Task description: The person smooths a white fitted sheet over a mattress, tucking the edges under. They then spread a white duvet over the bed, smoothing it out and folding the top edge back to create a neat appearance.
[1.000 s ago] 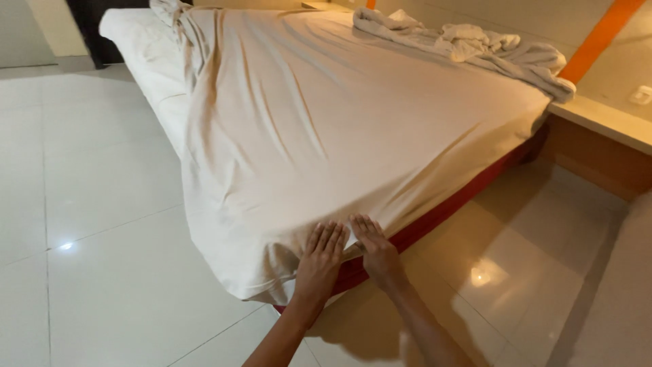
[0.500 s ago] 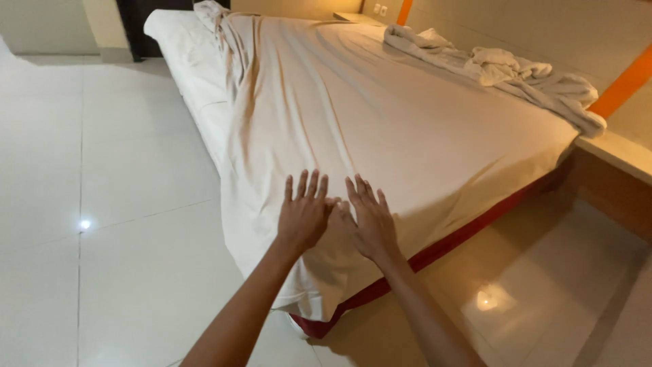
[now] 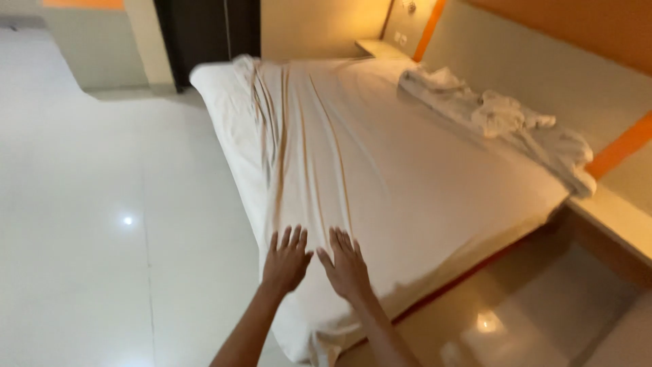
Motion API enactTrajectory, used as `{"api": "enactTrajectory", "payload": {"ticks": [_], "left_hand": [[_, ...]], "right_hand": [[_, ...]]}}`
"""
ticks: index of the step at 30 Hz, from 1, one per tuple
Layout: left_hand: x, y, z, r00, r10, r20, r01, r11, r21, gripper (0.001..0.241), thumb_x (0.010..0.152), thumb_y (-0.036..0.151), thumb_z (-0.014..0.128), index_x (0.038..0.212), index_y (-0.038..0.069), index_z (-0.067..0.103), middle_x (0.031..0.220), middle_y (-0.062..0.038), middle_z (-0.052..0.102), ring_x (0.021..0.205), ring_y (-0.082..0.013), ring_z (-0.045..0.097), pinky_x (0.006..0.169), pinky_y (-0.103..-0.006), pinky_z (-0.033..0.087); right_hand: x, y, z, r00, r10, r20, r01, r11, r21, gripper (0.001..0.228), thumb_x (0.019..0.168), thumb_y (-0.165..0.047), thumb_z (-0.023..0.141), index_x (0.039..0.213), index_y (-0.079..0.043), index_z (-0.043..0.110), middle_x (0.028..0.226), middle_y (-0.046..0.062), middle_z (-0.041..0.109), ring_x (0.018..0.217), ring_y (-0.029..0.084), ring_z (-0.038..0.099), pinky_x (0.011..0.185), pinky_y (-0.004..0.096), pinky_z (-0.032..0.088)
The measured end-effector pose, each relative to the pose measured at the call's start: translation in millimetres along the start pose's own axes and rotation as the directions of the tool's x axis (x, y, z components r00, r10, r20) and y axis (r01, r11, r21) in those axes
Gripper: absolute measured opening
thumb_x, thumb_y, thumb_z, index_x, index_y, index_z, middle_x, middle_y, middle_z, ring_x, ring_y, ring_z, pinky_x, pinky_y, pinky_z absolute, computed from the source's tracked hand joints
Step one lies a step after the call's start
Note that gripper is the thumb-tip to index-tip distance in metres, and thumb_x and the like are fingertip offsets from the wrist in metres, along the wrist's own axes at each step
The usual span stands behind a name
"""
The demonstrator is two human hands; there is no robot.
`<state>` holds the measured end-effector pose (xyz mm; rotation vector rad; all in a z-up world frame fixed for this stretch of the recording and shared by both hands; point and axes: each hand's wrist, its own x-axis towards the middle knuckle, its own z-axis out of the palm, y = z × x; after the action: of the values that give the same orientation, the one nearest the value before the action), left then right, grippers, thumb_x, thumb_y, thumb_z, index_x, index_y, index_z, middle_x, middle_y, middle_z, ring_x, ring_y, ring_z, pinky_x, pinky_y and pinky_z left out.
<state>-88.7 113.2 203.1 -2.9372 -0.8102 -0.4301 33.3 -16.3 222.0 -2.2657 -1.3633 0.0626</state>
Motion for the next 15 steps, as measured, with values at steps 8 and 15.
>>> {"api": "enactTrajectory", "payload": {"ticks": [8,15], "left_hand": [[5.1,-21.4,-96.9,0.991,-0.026,0.130,0.035,0.997,-0.065,0.062,0.106,0.038,0.045,0.157,0.005,0.030,0.164,-0.014,0.031,0.152,-0.0330,0.027,0.123,-0.0551,0.020],[16.2,-49.0,-144.7,0.995,0.004,0.098,0.005,0.996,-0.091,0.061,0.105,0.033,0.046,0.156,0.004,0.030,0.163,-0.014,0.033,0.151,-0.0325,0.028,0.122,-0.0549,0.022]], "right_hand": [[10.8,-76.3,-77.5,0.995,0.066,0.071,-0.073,0.992,0.100,0.073,0.104,-0.056,0.036,0.161,-0.011,0.026,0.168,0.011,0.027,0.156,0.025,0.021,0.127,0.045,0.013],[35.7,-105.3,-104.9,0.997,0.080,-0.004,-0.079,0.990,0.116,0.070,0.105,-0.052,0.038,0.161,-0.010,0.029,0.167,0.012,0.029,0.156,0.027,0.023,0.126,0.044,0.015]]}}
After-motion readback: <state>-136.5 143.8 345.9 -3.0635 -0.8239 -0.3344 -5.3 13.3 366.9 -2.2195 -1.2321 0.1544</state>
